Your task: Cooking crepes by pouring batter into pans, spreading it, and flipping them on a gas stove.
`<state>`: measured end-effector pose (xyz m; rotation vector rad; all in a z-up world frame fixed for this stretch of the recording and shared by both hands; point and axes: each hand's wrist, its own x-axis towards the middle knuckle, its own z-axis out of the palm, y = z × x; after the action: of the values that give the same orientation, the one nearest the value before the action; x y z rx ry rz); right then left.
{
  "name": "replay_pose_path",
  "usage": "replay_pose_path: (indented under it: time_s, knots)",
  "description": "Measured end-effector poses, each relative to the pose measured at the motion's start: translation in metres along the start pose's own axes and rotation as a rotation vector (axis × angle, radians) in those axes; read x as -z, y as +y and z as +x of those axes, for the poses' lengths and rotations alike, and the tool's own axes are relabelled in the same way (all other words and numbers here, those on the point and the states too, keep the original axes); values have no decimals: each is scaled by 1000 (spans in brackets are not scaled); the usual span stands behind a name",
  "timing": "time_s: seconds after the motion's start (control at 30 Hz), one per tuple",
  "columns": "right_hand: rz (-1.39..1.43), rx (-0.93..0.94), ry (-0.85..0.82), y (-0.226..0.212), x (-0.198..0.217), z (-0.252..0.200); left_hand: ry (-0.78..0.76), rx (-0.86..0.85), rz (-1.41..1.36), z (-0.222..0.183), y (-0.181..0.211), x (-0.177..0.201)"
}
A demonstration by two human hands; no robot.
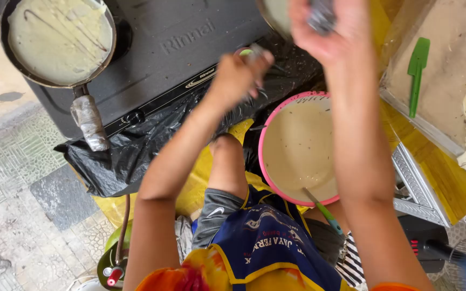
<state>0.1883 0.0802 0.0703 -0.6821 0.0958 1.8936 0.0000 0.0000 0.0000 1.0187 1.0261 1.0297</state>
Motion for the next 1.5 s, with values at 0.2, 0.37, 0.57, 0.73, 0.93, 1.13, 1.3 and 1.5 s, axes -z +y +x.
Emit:
replay_pose_path:
  time_s: [0.2, 0.37, 0.57, 0.73, 0.93, 1.13, 1.3, 1.5]
  knots:
    - [-458, -119, -484, -55, 81, -139, 246, 186, -121, 98, -10, 69]
    - [-200, -24, -205, -65, 226, -221, 350, 204, -96, 138, -61, 80]
    - [-81, 169, -52, -58, 331, -315, 232, 381, -225, 125, -35, 93]
    - [-495, 588, 600, -105, 373, -362, 319, 298, 636, 30, 6, 80]
    - [-1988, 1034, 1602, -179, 507, -357, 268, 901, 912, -115, -95, 40]
    - [-2242, 715, 2161, -214, 595, -334, 98, 991, 614, -175, -144, 28]
    - [-2215, 771, 2141, -224, 579, -336, 127, 917, 653, -162, -118, -13]
    - [-1959, 1214, 1692, -174, 452, -318, -213, 663, 847, -147, -115, -128]
